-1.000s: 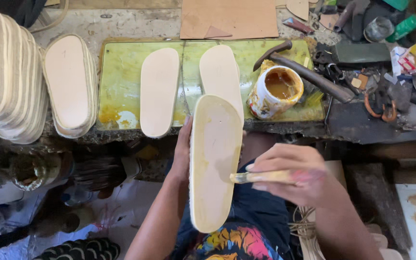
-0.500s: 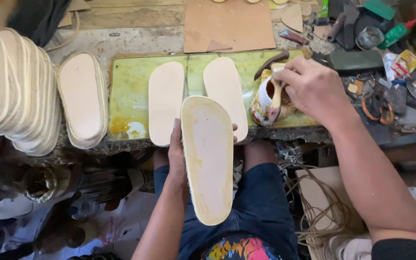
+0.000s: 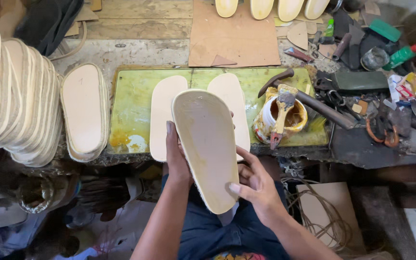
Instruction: The person applies a yellow adhesive to the edges and surfaces of shoe insoles using a brush, then places the coated insoles against a wall to dry. The process is repeated for multiple insoles.
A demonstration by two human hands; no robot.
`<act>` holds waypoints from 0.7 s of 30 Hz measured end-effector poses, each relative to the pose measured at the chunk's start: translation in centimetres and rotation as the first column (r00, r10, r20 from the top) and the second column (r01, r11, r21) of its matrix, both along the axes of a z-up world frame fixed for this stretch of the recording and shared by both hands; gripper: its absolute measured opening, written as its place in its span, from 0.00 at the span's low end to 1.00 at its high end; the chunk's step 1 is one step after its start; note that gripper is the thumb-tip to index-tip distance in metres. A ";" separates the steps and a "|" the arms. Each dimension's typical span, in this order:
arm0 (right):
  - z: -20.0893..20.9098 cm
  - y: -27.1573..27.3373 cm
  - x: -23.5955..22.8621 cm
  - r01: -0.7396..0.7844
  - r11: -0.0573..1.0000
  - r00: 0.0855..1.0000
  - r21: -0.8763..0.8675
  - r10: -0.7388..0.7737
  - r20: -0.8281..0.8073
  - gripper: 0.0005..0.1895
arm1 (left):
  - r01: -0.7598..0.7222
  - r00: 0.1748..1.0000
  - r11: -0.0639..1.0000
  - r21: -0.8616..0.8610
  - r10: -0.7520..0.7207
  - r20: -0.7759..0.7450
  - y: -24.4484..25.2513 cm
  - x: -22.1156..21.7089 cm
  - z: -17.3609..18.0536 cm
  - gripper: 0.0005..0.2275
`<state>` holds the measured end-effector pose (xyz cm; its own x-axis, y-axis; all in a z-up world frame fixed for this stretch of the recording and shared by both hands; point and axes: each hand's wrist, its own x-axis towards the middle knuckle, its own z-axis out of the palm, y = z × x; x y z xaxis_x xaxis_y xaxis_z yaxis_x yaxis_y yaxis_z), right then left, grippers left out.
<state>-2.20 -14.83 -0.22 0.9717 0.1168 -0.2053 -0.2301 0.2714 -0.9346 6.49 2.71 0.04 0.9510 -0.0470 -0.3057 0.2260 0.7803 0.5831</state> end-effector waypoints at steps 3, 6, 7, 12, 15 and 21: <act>0.3 0.0 1.1 0.090 0.996 0.984 0.015 -0.091 0.150 0.43 | 0.071 0.995 0.992 0.107 -0.078 0.066 0.3 -0.6 1.1 0.40; 1.1 0.5 1.1 0.166 0.984 0.962 -0.067 -0.146 0.232 0.41 | 0.082 0.995 0.869 0.488 -0.100 0.011 0.8 -2.9 4.9 0.38; 0.5 0.5 1.1 0.166 0.984 0.959 -0.064 -0.146 0.244 0.41 | 0.076 0.995 0.869 0.489 -0.100 0.022 0.8 -3.3 3.9 0.38; -1.1 -0.6 0.1 0.086 0.983 0.946 -0.162 -0.030 0.322 0.43 | 0.065 0.997 0.734 0.676 -0.081 -0.008 2.8 -1.8 4.3 0.31; -3.1 -5.0 -1.6 -0.025 0.959 0.997 -0.283 0.044 0.062 0.39 | -0.014 0.990 0.635 0.773 -0.101 0.100 5.1 4.0 8.3 0.33; -14.2 -11.7 -1.6 -0.250 0.719 0.764 -0.649 -0.265 -0.588 0.32 | -0.271 0.935 0.481 0.834 -0.075 0.347 6.5 24.6 7.1 0.25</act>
